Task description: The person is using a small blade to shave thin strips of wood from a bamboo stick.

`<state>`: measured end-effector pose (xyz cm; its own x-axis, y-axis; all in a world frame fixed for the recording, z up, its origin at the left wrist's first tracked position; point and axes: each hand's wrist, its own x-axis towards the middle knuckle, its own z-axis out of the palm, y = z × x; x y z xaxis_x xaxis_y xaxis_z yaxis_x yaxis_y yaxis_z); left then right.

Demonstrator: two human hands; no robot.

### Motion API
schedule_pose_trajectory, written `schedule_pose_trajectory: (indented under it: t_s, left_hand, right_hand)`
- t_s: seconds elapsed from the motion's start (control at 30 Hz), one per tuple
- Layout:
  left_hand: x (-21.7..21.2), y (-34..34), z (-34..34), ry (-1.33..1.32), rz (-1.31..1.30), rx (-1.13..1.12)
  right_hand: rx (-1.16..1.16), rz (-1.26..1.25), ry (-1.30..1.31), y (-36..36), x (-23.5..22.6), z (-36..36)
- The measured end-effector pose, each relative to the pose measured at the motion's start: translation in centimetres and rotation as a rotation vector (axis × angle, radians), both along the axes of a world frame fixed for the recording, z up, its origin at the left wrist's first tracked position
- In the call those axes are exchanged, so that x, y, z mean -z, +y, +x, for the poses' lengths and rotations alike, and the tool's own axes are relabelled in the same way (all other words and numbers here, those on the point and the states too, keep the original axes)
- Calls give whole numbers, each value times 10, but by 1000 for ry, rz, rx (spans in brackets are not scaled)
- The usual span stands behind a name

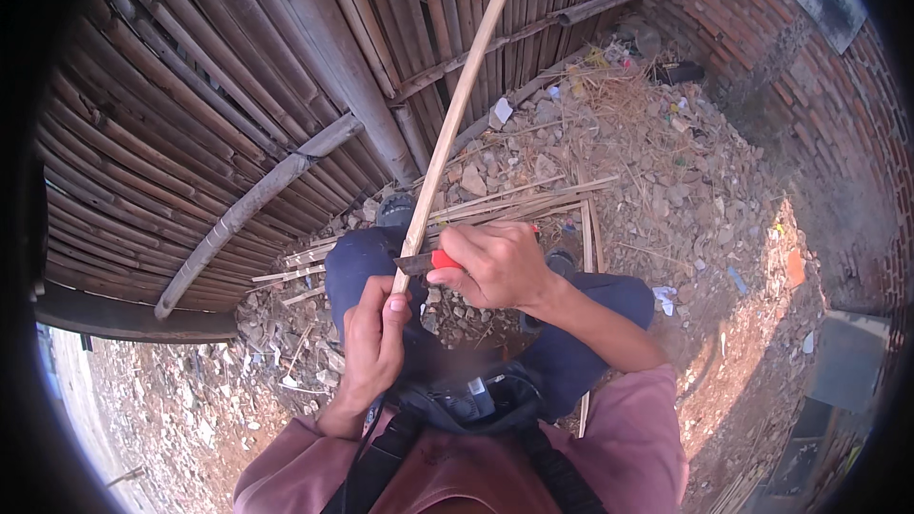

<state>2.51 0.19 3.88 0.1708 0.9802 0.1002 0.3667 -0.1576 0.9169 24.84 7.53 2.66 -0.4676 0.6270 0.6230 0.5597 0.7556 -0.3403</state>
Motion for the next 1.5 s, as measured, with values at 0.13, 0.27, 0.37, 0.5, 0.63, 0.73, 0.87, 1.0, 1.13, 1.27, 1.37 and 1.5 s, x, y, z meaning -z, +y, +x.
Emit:
schedule_pose_trajectory:
  t_s: [0.13, 0.27, 0.37, 0.5, 0.63, 0.73, 0.87, 1.0, 1.13, 1.27, 1.37, 1.5]
  left_hand:
    - [-1, 2, 2, 13, -26, 5]
    - [3, 6, 5, 14, -29, -2]
    - [5, 8, 6, 25, -27, 4]
    - [2, 7, 5, 36, -40, 17]
    - [0, 7, 4, 28, -38, 15]
    - [-4, 10, 7, 18, -46, 13]
    - [5, 0, 1, 31, -67, 19]
    - [23, -19, -7, 21, -150, 87]
    - [29, -7, -3, -128, -141, 66]
    - [21, -1, -9, -174, -174, 58]
    - [17, 1, -8, -199, -185, 75]
    - [10, 2, -5, -188, -181, 106]
  right_hand:
    - [6, 23, -18, -1, -1, 0]
    - [67, 51, -33, 0, 6, 2]
    - [87, 87, -67, 3, 3, 3]
    - [104, 126, -87, 4, -2, 4]
    - [133, 146, -87, 9, 0, 8]
    - [176, 167, -114, 9, -4, 9]
    - [560, -19, 44, 38, -17, 46]
    - [679, -4, 299, 63, -37, 116]
    - [493, -148, 391, 42, -11, 92]
    - [171, -110, 136, 16, -7, 40]
    - [62, -79, 48, 6, -1, 16]
    - [12, -9, 8, 1, 3, 2]
